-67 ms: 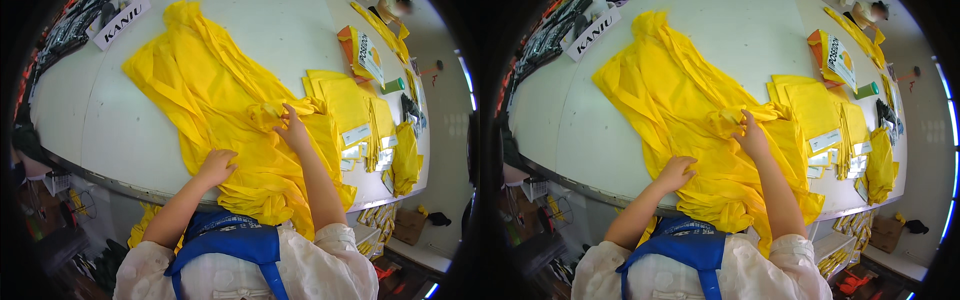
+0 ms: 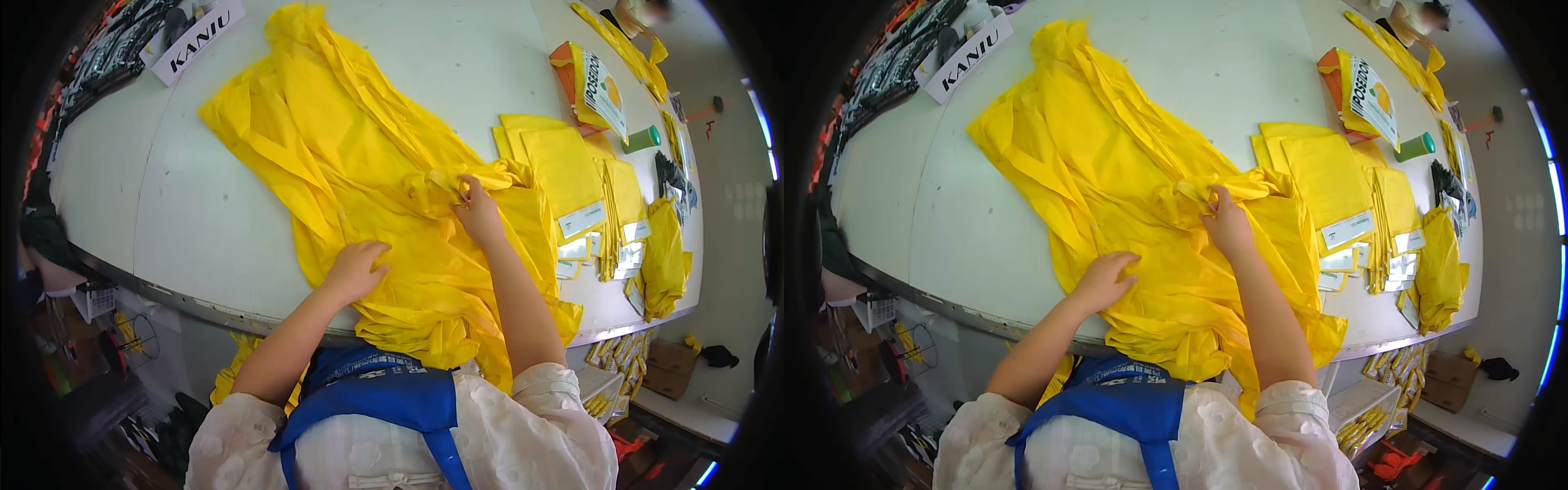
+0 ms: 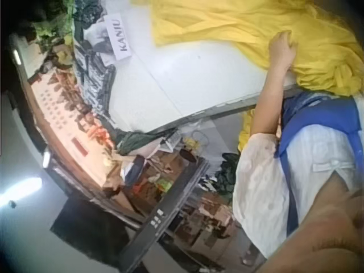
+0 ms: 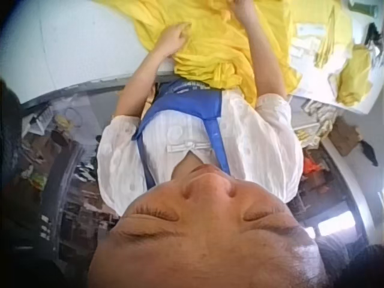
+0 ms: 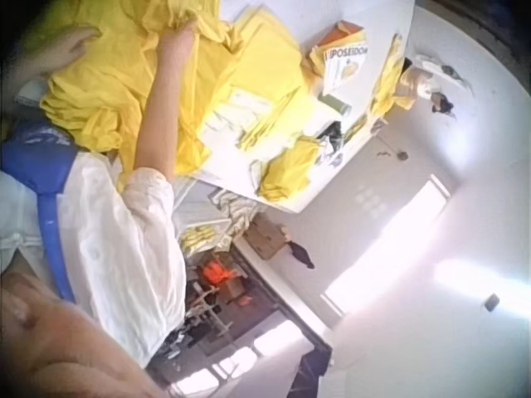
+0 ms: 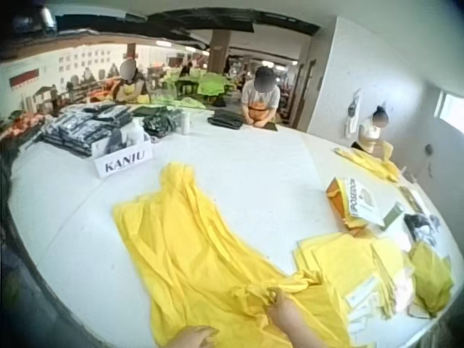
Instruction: The person folds a stack of yellow raincoats on a white table. They unfold one raincoat, use scissors to trim loose threads, and then fold it neatly. The person repeats this process with additional raincoats.
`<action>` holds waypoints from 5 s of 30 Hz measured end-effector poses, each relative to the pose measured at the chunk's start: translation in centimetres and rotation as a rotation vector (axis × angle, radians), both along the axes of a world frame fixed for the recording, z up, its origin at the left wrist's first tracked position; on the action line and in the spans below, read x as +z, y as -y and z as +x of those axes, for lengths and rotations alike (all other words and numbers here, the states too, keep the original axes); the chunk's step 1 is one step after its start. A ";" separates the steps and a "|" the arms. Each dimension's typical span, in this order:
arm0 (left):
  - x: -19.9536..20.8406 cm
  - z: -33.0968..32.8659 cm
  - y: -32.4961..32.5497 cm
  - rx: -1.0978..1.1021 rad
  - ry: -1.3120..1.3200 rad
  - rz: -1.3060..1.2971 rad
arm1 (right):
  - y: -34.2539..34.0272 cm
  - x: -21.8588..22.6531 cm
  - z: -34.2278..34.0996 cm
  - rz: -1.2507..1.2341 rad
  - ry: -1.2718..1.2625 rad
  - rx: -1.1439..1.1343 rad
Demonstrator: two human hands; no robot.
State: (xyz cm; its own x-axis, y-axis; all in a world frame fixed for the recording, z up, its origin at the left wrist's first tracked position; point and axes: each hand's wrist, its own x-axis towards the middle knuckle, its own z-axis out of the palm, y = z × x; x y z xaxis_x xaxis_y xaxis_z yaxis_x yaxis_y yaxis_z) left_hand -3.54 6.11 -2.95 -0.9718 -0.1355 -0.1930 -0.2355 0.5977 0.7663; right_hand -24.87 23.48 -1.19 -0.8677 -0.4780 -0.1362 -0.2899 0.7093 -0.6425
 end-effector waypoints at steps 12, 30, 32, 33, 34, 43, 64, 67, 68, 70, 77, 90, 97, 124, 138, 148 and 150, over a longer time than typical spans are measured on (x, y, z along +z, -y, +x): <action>-1.0 -18.8 0.9 0.500 0.268 0.813 | -13.5 19.0 -6.4 -1.413 0.174 -0.556; 4.5 -7.2 0.4 0.875 -0.217 1.493 | -6.2 8.3 4.1 -0.139 0.184 0.442; 4.2 -4.0 0.3 0.773 -0.101 1.758 | -5.5 10.3 7.8 -0.126 0.257 0.657; 3.9 -2.8 0.2 0.713 -0.040 1.888 | -5.3 9.9 9.5 -0.054 0.289 0.723; 3.0 -2.2 0.3 0.646 0.037 1.738 | -4.7 9.2 10.6 0.051 0.331 0.791; 1.5 0.3 0.3 0.765 -0.086 2.044 | 3.4 5.9 1.4 0.036 0.179 0.269; 1.8 4.3 -0.5 0.758 -0.091 1.599 | -2.5 2.8 3.7 -1.034 0.509 -0.289; 2.4 4.5 -0.4 0.697 -0.060 1.613 | -2.0 2.7 4.0 -1.047 0.523 -0.288; 2.2 4.6 -0.5 0.678 -0.016 1.610 | -2.0 2.7 3.9 -1.056 0.560 -0.300; 1.7 4.9 -0.6 0.655 0.060 1.587 | -0.6 3.3 4.4 -0.971 0.500 -0.282; 1.6 2.3 0.6 0.966 -0.195 1.221 | 2.3 5.9 11.3 -0.310 0.017 0.462; 2.8 -2.6 8.0 0.893 -0.364 1.432 | 5.6 8.8 6.5 -0.120 0.209 0.687; 5.6 -2.1 5.4 0.869 -0.543 1.134 | 20.3 9.9 0.4 -0.120 0.382 0.914; 7.3 -0.2 5.7 0.633 -0.499 0.272 | 18.1 10.4 0.6 -0.239 0.751 1.059; 4.7 -0.7 10.3 0.726 -0.327 0.103 | 18.2 9.5 -0.1 -0.220 0.808 0.876; -1.5 7.6 13.3 1.149 -0.144 0.467 | 18.1 7.8 2.5 -0.100 0.876 0.871; -1.1 8.5 11.3 1.083 -0.138 -0.340 | 17.8 7.3 3.4 -0.181 0.916 0.822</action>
State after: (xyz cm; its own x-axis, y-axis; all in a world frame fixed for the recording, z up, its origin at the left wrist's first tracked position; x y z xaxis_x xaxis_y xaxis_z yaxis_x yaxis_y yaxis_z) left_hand 4.98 -5.20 -4.02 -0.3227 -0.9397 0.1134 -0.6796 0.3134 0.6633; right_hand -21.47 5.67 6.07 0.0775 -0.9092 -0.4090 0.0007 0.4103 -0.9120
